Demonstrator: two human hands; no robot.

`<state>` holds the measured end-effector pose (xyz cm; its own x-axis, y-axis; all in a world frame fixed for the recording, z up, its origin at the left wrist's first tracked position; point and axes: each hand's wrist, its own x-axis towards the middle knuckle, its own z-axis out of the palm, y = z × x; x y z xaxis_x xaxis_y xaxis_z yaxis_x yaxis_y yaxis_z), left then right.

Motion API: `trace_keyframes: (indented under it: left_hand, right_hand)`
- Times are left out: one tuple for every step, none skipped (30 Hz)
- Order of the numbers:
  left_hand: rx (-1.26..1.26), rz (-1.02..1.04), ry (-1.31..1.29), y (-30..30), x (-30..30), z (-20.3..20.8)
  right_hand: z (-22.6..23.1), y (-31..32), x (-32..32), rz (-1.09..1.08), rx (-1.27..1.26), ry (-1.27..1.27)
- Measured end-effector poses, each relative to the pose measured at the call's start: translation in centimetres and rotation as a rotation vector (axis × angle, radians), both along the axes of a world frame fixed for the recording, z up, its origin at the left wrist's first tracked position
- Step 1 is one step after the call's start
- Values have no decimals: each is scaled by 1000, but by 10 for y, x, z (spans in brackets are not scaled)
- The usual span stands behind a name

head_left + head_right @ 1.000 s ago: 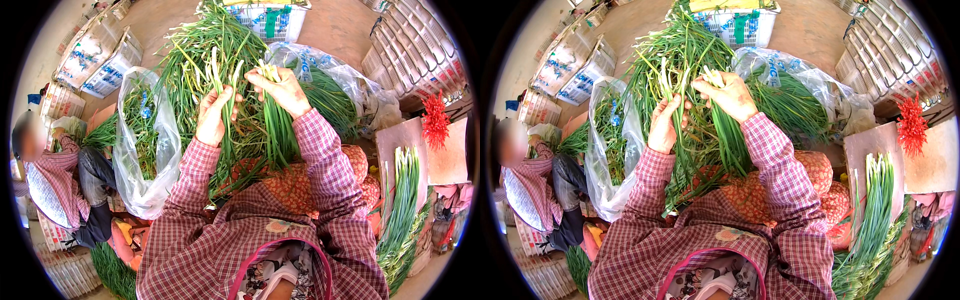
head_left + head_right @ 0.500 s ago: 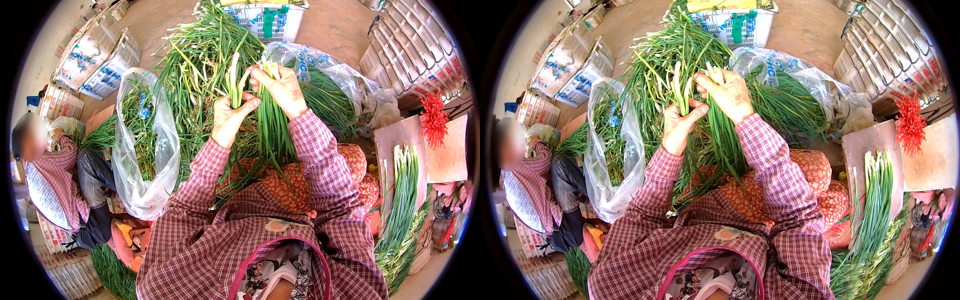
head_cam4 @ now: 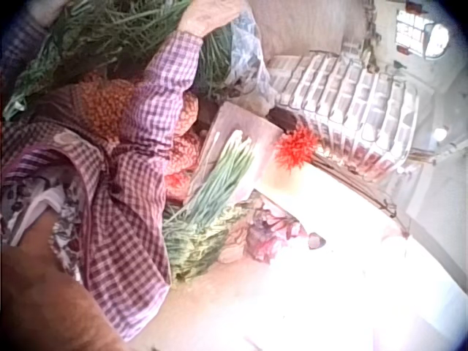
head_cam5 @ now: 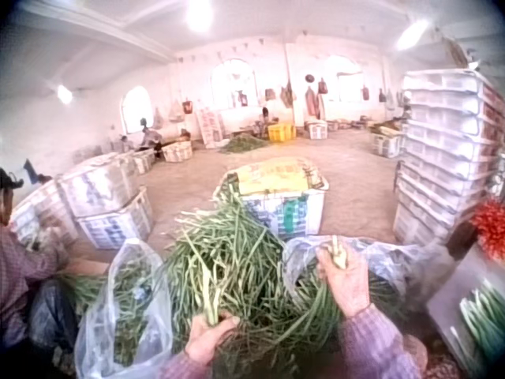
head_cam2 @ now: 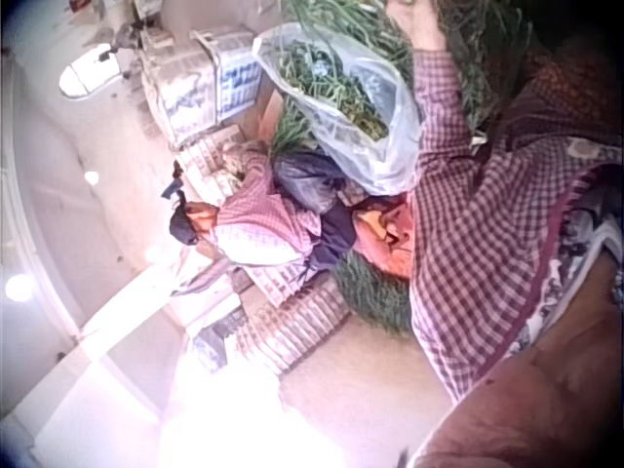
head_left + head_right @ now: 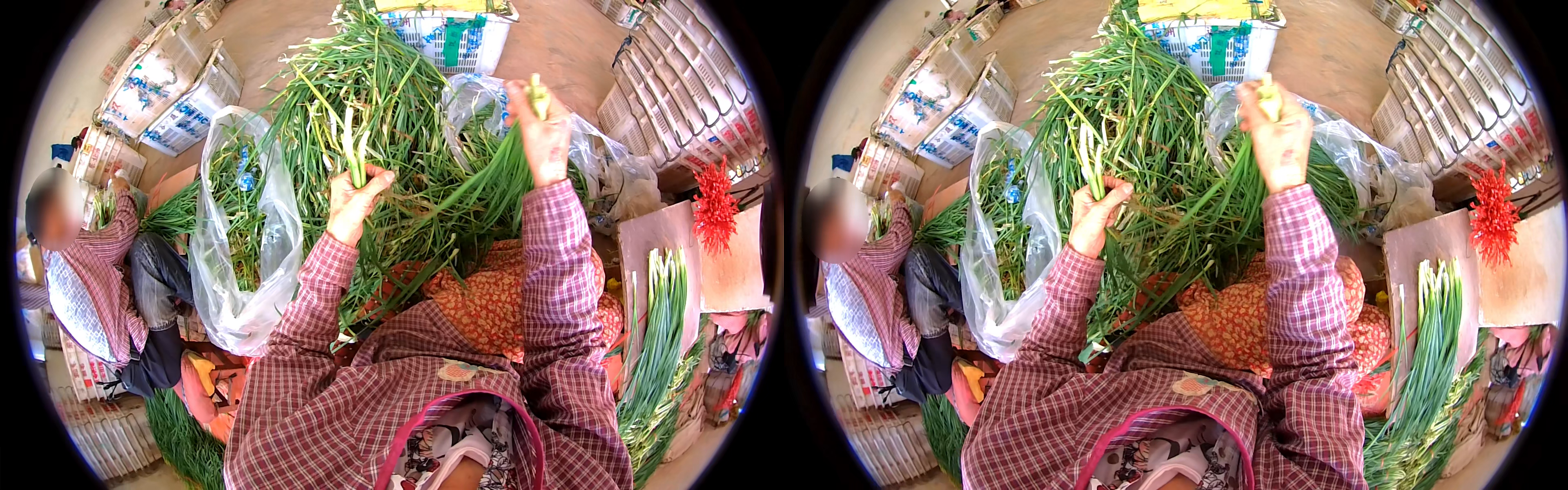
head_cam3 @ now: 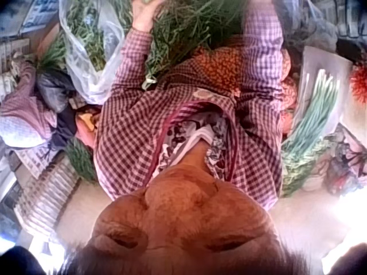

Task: The person sorts bunches of green chives by hand, removes damaged leaves, and bundles them together using a red string on a small wooden board.

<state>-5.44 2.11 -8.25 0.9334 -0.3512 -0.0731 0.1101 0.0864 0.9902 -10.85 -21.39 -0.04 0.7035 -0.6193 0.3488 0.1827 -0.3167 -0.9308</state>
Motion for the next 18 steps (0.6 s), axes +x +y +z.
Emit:
trace_keyframes:
  left_hand:
    - [-19,-21,-10,-9,-1,-1]
    - [-35,-33,-18,-13,-3,-2]
    - [-39,-49,7,-17,-5,0]
    - [-17,-49,-8,-18,-7,3]
    - [1,-59,-20,-23,-9,4]
    - [-9,-77,-37,-27,-12,5]
    - [14,-98,-63,-31,-13,7]
    - [-40,-121,-44,-34,-16,7]
    - [-93,-143,-25,-36,-18,7]
    - [-130,-182,2,-35,-17,8]
    - [-168,-220,30,-32,-14,8]
    - [-205,-258,57,-29,-12,9]
    - [-314,-272,141,-28,-13,10]
    - [-331,-248,196,-28,-14,11]
    - [-348,-225,252,-29,-15,13]
    - [-350,-218,276,-30,-16,19]
    - [-340,-182,190,-31,-14,14]
    - [-329,-145,104,-34,-11,4]
  right_hand:
    - [-12,1,0,131,40,-65]
    - [-15,13,2,172,-20,-38]
    - [-17,27,3,211,-80,-10]
    - [-20,43,6,285,-42,-9]
    - [-24,54,7,348,-9,-5]
    - [-26,62,9,402,22,22]
    - [-28,67,10,454,50,47]
    - [-33,69,12,471,74,69]
    - [-36,71,13,454,81,39]
    - [-36,69,13,464,169,40]
    - [-35,67,12,473,257,41]
    - [-37,62,12,492,283,48]
    - [-39,56,13,505,309,55]
    - [-43,51,15,471,312,69]
    - [-47,46,16,477,341,40]
    - [-46,45,17,507,372,1]
    - [-46,44,17,538,402,-39]
    - [-45,44,17,531,396,-24]
